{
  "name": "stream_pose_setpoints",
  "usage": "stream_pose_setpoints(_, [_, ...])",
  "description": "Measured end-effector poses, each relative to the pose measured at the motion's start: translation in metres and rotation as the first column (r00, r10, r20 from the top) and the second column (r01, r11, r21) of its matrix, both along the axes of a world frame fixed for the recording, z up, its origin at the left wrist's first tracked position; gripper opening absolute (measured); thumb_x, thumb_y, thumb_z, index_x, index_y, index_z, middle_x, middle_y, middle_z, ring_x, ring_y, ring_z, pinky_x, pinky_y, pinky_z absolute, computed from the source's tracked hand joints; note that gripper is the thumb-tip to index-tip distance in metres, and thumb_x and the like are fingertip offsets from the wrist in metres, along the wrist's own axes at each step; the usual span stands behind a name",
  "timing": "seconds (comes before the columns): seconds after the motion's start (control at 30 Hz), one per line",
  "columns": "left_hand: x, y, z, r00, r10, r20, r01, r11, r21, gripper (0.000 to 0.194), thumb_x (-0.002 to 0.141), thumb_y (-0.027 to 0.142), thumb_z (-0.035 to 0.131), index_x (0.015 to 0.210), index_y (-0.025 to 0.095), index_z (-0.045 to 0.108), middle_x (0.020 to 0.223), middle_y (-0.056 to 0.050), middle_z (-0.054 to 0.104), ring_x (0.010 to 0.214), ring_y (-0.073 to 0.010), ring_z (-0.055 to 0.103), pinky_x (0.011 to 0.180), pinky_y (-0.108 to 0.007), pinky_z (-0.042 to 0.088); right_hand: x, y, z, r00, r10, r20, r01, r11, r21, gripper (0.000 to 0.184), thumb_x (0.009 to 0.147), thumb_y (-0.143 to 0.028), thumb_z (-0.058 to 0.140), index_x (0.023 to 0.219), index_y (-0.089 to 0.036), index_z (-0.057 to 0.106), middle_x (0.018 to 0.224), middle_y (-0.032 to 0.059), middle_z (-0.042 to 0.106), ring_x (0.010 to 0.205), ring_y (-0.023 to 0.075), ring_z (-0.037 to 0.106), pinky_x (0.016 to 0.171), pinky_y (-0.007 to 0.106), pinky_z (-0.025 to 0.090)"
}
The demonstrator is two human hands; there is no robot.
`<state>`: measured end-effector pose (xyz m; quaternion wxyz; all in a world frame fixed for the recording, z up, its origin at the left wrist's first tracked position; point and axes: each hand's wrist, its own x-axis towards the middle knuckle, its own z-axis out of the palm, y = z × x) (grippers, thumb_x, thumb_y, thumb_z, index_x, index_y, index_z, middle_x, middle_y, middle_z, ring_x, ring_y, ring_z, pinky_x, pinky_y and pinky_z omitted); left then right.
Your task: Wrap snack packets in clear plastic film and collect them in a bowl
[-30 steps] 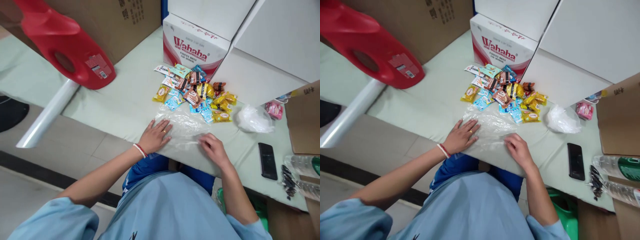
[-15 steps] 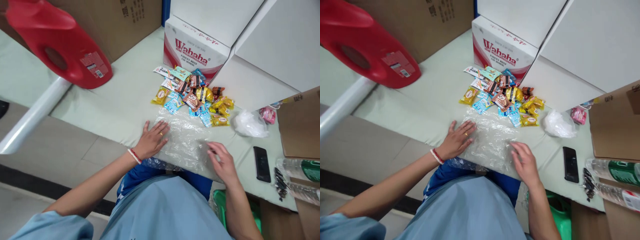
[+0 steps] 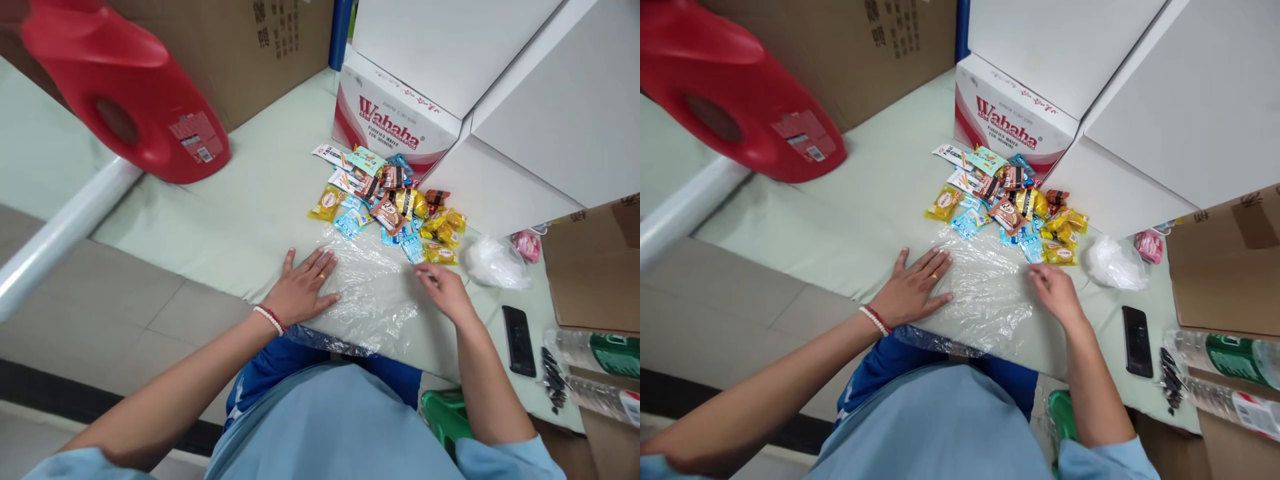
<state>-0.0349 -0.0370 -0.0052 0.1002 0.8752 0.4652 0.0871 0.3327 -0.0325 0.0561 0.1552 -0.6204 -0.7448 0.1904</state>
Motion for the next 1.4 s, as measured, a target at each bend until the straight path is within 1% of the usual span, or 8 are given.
stream_pose_setpoints(0.33, [0.000, -0.001, -0.001, 1.000, 0.013, 0.012, -0.014, 1.000, 0.021, 0.075, 0.101, 0.066, 0.043, 0.164, 0.026, 0.034, 0.169, -0.011, 0.037, 0.158, -0.0338, 0.031, 0.127, -0.071, -0.001, -0.068, 0.141, -0.015, 0.984, -0.105, 0.147, 0.078, 0.981, 0.178, 0.049, 0.091, -0.028, 0.058, 0.135, -0.010, 0.065, 0.132, 0.0224, 0.065, 0.122, 0.0382, 0.056, 0.106, 0.054, 0.047])
stream_pose_setpoints(0.47, [-0.001, -0.001, 0.000, 0.999, 0.017, 0.039, -0.018, 1.000, 0.012, 0.075, 0.100, 0.065, 0.046, 0.164, 0.026, 0.035, 0.168, -0.012, 0.039, 0.158, -0.0346, 0.032, 0.127, -0.071, 0.001, -0.048, 0.118, 0.015, 0.980, -0.097, -0.175, 0.132, 0.971, 0.200, 0.046, 0.098, -0.041, 0.053, 0.136, -0.018, 0.065, 0.124, 0.0140, 0.072, 0.112, 0.0327, 0.065, 0.102, 0.051, 0.051])
stream_pose_setpoints(0.63, [-0.001, 0.000, 0.001, 0.998, 0.017, 0.067, -0.016, 1.000, -0.011, 0.073, 0.102, 0.064, 0.043, 0.163, 0.025, 0.036, 0.169, -0.012, 0.037, 0.158, -0.0323, 0.032, 0.127, -0.070, -0.005, -0.058, 0.047, 0.038, 0.843, 0.221, -0.490, -0.375, 0.895, -0.241, 0.042, 0.102, -0.051, 0.055, 0.130, -0.024, 0.071, 0.121, 0.0055, 0.076, 0.109, 0.0253, 0.071, 0.097, 0.040, 0.056])
stream_pose_setpoints(0.7, [0.000, 0.000, 0.001, 0.998, 0.018, 0.064, -0.018, 1.000, -0.012, 0.072, 0.102, 0.064, 0.042, 0.163, 0.025, 0.036, 0.169, -0.012, 0.037, 0.158, -0.0318, 0.032, 0.127, -0.069, -0.005, -0.070, 0.031, 0.031, 0.842, 0.292, -0.454, -0.450, 0.844, -0.292, 0.042, 0.104, -0.049, 0.052, 0.131, -0.023, 0.070, 0.123, 0.0070, 0.075, 0.111, 0.0256, 0.071, 0.099, 0.041, 0.056])
stream_pose_setpoints(0.87, [0.001, 0.000, 0.003, 0.998, 0.021, 0.056, -0.020, 1.000, -0.021, 0.072, 0.102, 0.065, 0.042, 0.162, 0.025, 0.037, 0.168, -0.011, 0.038, 0.158, -0.0311, 0.032, 0.128, -0.068, -0.004, -0.092, 0.025, 0.010, 0.978, 0.204, -0.050, -0.200, 0.977, 0.071, 0.039, 0.103, -0.043, 0.054, 0.130, -0.020, 0.070, 0.131, 0.0162, 0.068, 0.125, 0.0323, 0.060, 0.110, 0.054, 0.049])
stream_pose_setpoints(1.1, [0.000, -0.001, 0.000, 0.997, 0.045, 0.058, -0.045, 0.999, -0.003, 0.080, 0.101, 0.067, 0.041, 0.165, 0.019, 0.032, 0.170, -0.014, 0.035, 0.159, -0.0322, 0.030, 0.129, -0.068, -0.002, -0.105, 0.006, -0.007, 0.883, 0.469, 0.035, -0.467, 0.883, -0.042, 0.051, 0.098, -0.023, 0.062, 0.149, -0.026, 0.058, 0.152, 0.0154, 0.053, 0.135, 0.0316, 0.052, 0.111, 0.054, 0.048])
stream_pose_setpoints(1.27, [0.001, -0.001, 0.000, 0.996, 0.038, 0.076, -0.037, 0.999, -0.012, 0.082, 0.101, 0.065, 0.044, 0.165, 0.017, 0.031, 0.170, -0.016, 0.032, 0.159, -0.0337, 0.030, 0.129, -0.068, -0.002, -0.093, 0.035, 0.007, 0.853, 0.519, -0.056, -0.521, 0.844, -0.126, 0.036, 0.100, -0.033, 0.059, 0.135, -0.026, 0.068, 0.141, 0.0127, 0.063, 0.134, 0.0289, 0.057, 0.111, 0.048, 0.049])
stream_pose_setpoints(1.4, [0.001, -0.001, -0.002, 0.996, 0.039, 0.080, -0.040, 0.999, 0.002, 0.080, 0.101, 0.066, 0.042, 0.165, 0.018, 0.032, 0.170, -0.015, 0.033, 0.158, -0.0333, 0.031, 0.129, -0.069, -0.001, -0.109, 0.111, 0.018, 0.988, 0.151, 0.022, -0.151, 0.989, 0.005, 0.044, 0.102, -0.048, 0.051, 0.133, -0.019, 0.065, 0.124, 0.0152, 0.072, 0.109, 0.0297, 0.069, 0.099, 0.047, 0.054])
